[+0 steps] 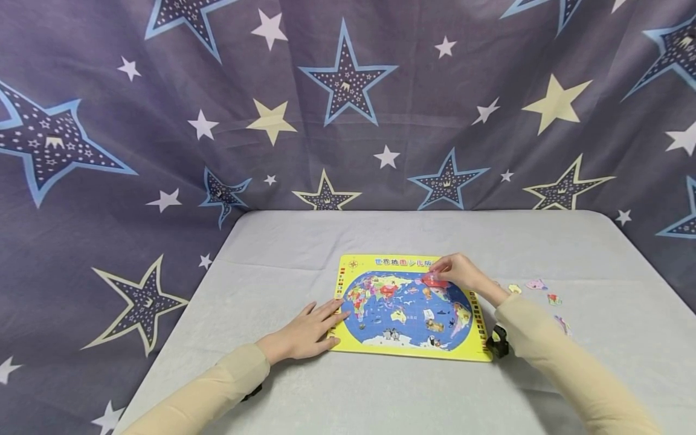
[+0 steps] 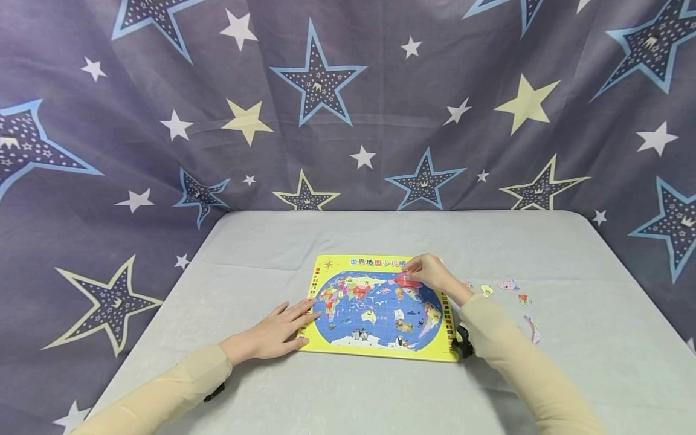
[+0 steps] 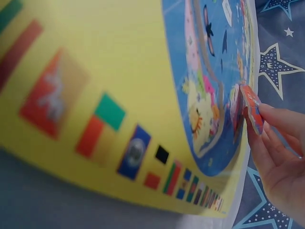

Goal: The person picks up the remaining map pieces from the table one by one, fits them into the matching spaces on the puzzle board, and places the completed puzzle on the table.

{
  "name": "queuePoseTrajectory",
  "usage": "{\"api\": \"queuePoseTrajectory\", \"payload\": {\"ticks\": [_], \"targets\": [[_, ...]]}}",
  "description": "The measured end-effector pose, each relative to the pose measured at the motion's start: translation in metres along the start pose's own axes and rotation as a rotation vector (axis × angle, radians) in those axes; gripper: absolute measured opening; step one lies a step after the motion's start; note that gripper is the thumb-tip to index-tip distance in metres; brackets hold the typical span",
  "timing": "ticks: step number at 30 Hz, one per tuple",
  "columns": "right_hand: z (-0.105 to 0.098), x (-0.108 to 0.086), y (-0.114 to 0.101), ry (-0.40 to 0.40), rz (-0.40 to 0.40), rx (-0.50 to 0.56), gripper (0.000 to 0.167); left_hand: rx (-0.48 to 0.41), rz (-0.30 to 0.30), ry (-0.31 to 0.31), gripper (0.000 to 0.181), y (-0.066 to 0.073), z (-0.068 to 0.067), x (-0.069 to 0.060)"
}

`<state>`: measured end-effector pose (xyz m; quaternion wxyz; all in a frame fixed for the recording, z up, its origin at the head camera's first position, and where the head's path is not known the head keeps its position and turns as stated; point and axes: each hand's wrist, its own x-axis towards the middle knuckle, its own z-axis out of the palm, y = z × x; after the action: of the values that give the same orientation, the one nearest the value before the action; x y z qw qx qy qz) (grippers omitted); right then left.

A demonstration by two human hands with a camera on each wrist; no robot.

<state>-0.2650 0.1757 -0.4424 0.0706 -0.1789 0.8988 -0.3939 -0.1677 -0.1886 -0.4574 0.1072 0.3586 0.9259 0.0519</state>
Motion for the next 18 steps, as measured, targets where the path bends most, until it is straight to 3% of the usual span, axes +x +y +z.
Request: {"api": "queuePoseTrajectory", "payload": {"ticks": [18], "targets": [[0.0053, 0.0064, 0.0005, 0.017, 0.038, -0.066, 0.017, -0.004, -0.005, -0.003, 0.058, -0.0011, -0.0006, 0.0022]]}}
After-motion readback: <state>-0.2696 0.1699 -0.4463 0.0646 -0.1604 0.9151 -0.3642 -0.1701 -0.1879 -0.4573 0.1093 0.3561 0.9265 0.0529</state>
